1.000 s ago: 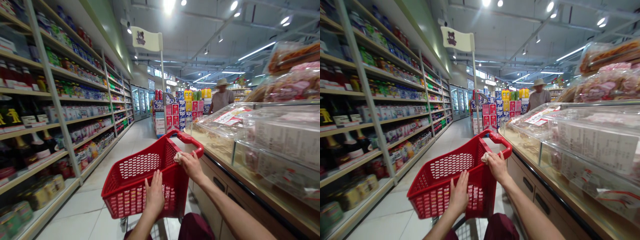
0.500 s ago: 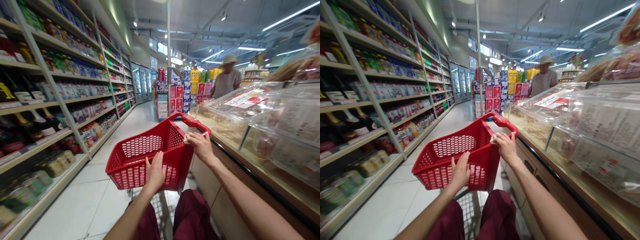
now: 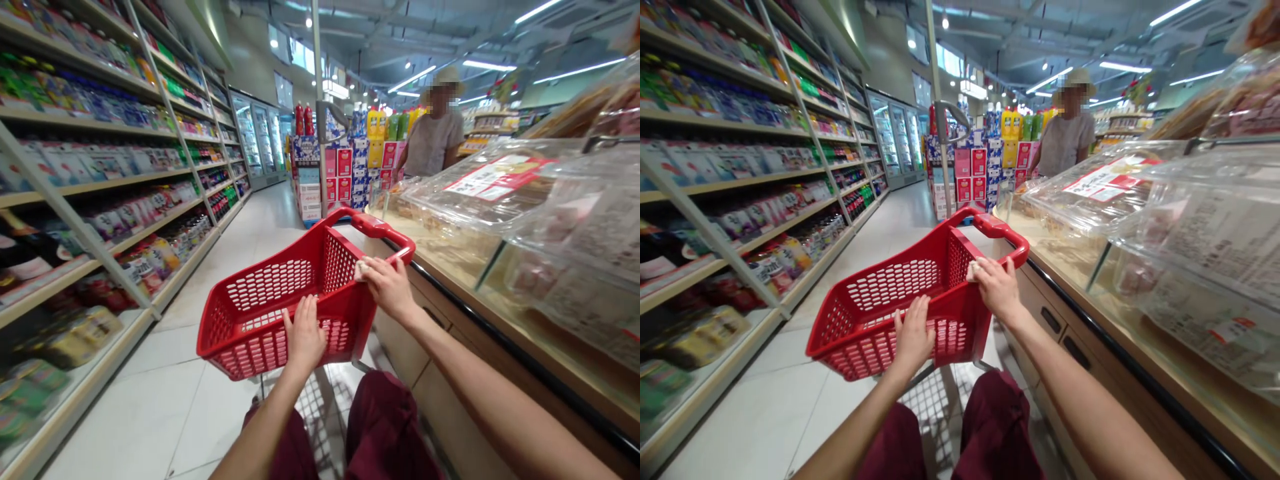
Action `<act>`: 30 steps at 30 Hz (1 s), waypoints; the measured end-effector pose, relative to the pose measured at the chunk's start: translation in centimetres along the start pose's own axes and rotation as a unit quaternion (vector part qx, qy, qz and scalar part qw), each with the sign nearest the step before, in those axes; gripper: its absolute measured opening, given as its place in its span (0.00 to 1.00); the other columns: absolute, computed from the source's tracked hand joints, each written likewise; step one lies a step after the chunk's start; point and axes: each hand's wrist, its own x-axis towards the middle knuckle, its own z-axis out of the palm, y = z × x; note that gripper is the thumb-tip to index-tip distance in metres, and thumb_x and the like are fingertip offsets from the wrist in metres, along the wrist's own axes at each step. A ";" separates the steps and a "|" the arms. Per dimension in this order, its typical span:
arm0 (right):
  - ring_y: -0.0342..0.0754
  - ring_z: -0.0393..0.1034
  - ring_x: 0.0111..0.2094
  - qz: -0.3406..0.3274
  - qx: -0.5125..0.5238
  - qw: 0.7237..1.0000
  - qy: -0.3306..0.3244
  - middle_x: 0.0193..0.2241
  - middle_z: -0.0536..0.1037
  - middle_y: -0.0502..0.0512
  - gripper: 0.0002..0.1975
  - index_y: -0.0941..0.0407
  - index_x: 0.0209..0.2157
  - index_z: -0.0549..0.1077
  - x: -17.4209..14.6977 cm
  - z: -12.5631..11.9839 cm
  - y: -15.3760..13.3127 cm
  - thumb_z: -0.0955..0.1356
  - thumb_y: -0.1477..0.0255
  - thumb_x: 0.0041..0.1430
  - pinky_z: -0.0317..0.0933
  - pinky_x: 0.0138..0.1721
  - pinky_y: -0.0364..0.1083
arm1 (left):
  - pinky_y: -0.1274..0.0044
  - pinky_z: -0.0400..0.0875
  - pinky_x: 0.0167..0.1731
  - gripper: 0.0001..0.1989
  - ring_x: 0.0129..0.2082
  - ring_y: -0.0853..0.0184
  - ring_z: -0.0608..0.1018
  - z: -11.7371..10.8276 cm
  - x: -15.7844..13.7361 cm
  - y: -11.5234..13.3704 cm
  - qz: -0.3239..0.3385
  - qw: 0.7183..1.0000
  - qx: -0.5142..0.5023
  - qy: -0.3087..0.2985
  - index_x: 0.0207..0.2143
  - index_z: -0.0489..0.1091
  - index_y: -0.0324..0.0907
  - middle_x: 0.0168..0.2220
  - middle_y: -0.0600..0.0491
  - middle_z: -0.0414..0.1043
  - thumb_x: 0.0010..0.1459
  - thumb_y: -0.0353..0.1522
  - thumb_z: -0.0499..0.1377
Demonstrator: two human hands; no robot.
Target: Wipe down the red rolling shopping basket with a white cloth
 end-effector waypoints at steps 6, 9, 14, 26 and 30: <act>0.50 0.57 0.50 0.085 -0.001 0.995 0.055 0.47 0.69 0.55 0.13 0.55 0.38 0.71 0.6 1.8 1.1 0.58 0.77 0.55 0.43 0.51 0.53 | 0.58 0.39 0.56 0.32 0.57 0.62 0.55 0.6 1.2 0.9 0.001 1.000 0.003 -0.024 0.55 0.51 0.36 0.58 0.48 0.53 0.44 0.25 0.47; 0.47 0.56 0.51 -0.050 0.050 0.997 -0.005 0.49 0.68 0.52 0.15 0.53 0.42 0.69 0.5 3.7 -2.2 0.58 0.77 0.56 0.45 0.51 0.49 | 0.59 0.41 0.56 0.32 0.57 0.63 0.55 0.4 1.6 1.2 -0.002 0.999 -0.013 -0.050 0.56 0.51 0.37 0.58 0.49 0.53 0.44 0.25 0.47; 0.48 0.62 0.47 0.000 0.042 0.999 -0.004 0.48 0.69 0.54 0.14 0.53 0.43 0.68 1.8 4.2 -1.6 0.59 0.75 0.57 0.44 0.51 0.53 | 0.63 0.43 0.57 0.32 0.58 0.64 0.53 0.0 1.4 0.1 0.014 0.997 -0.015 -0.076 0.56 0.51 0.37 0.58 0.49 0.52 0.44 0.24 0.47; 0.49 0.61 0.49 -0.010 0.062 0.997 -0.043 0.48 0.69 0.53 0.16 0.52 0.45 0.67 1.5 5.3 -3.0 0.58 0.78 0.56 0.42 0.52 0.54 | 0.67 0.44 0.57 0.33 0.59 0.66 0.51 0.5 0.7 -1.6 0.029 0.997 0.035 -0.067 0.57 0.48 0.34 0.59 0.49 0.50 0.45 0.24 0.47; 0.49 0.62 0.47 0.021 0.064 0.997 -0.043 0.45 0.71 0.56 0.15 0.54 0.41 0.69 1.9 5.7 -3.6 0.58 0.79 0.55 0.44 0.51 0.53 | 0.67 0.43 0.57 0.33 0.59 0.64 0.51 0.6 0.4 -0.9 0.018 0.997 0.030 -0.069 0.56 0.49 0.34 0.59 0.49 0.50 0.44 0.25 0.48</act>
